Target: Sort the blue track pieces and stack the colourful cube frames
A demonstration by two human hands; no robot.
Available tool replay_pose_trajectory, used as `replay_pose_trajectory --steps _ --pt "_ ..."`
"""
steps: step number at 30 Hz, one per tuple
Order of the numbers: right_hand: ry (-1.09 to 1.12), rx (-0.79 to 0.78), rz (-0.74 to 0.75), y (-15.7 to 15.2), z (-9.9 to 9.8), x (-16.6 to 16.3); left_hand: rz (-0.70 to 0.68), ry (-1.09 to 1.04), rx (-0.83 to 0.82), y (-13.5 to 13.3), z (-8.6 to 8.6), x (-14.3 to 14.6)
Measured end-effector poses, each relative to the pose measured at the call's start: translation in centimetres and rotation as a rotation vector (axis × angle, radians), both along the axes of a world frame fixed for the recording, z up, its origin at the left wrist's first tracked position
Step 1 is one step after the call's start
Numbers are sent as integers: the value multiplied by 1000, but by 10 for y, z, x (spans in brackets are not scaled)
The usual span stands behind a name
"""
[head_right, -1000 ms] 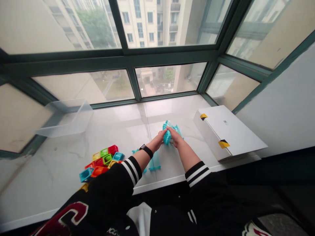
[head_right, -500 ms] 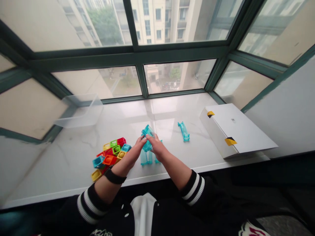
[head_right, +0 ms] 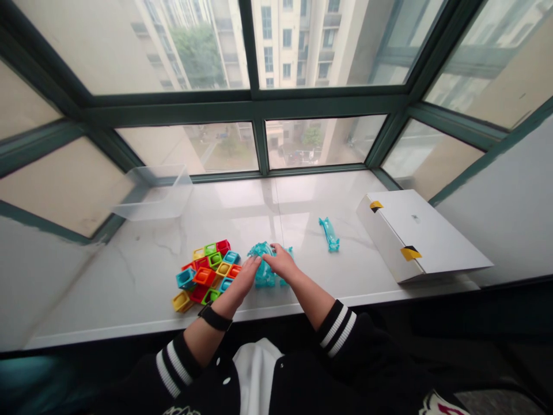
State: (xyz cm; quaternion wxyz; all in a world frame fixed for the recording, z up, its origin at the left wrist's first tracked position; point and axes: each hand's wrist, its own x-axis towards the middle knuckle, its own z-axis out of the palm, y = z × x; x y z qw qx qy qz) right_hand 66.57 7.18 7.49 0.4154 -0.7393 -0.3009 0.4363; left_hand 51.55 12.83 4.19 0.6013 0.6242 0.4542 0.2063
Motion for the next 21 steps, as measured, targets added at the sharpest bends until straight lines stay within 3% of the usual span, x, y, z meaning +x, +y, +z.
replay_pose_trajectory --steps 5,13,21 --pt "-393 104 80 -7 -12 12 -2 138 141 -6 -9 -10" --pt "-715 84 92 -24 -28 24 -150 292 487 -17 -11 -21" --pt "-786 -10 135 -25 -25 5 -242 390 708 -25 2 -23"
